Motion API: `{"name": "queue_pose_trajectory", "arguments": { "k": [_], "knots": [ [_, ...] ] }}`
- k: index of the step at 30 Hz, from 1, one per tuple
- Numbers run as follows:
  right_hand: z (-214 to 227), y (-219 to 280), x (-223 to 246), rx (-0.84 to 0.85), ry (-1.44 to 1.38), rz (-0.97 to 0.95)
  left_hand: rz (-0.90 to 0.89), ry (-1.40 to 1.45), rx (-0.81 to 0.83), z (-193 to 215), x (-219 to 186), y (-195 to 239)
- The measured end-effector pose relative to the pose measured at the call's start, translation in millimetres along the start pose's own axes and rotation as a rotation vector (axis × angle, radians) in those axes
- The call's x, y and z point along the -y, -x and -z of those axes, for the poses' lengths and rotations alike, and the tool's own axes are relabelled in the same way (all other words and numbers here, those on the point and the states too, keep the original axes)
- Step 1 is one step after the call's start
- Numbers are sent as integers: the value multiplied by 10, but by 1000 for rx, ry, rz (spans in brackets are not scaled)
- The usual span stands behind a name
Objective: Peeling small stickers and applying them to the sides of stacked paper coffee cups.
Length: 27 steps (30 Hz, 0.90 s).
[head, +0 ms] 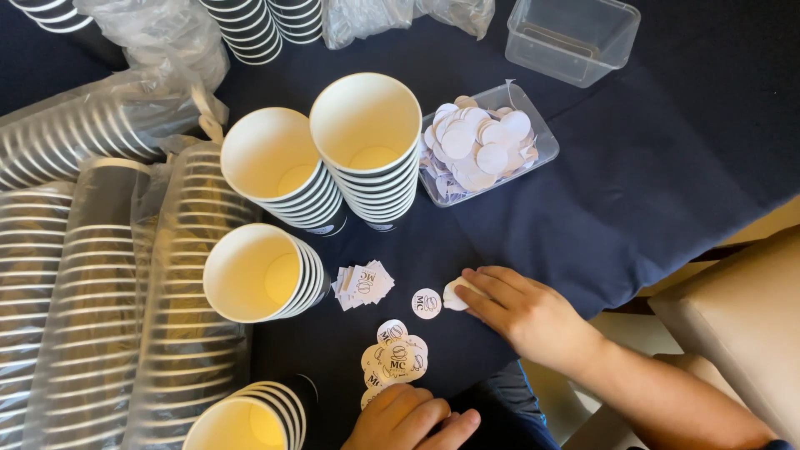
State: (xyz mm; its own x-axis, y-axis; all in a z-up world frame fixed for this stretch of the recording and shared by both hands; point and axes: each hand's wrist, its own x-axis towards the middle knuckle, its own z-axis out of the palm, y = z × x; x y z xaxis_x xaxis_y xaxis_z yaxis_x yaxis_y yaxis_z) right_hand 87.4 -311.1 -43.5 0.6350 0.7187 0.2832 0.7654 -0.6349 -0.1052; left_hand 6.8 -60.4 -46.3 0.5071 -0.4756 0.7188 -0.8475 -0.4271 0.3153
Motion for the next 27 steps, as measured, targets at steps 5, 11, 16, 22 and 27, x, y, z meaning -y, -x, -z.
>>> {"name": "queue_pose_trajectory", "arguments": {
  "k": [5,11,16,22,27],
  "knots": [
    [7,59,-99,-12,-8,49,-32,47,16,-16,49,64],
    [56,-41,-55,-128,-563,-518,202,151,-62,-106,27,122],
    [55,-167,325,-104,-1168,-974,879,565,-148,-122,-114,-38],
    [6,-205,631,-130,-1359,-915,1251,784,-305,-152,-26,-46],
    [-107,-168,666,-136,-1464,-954,1179,885,-417,-125,-28,32]
  ]
}}
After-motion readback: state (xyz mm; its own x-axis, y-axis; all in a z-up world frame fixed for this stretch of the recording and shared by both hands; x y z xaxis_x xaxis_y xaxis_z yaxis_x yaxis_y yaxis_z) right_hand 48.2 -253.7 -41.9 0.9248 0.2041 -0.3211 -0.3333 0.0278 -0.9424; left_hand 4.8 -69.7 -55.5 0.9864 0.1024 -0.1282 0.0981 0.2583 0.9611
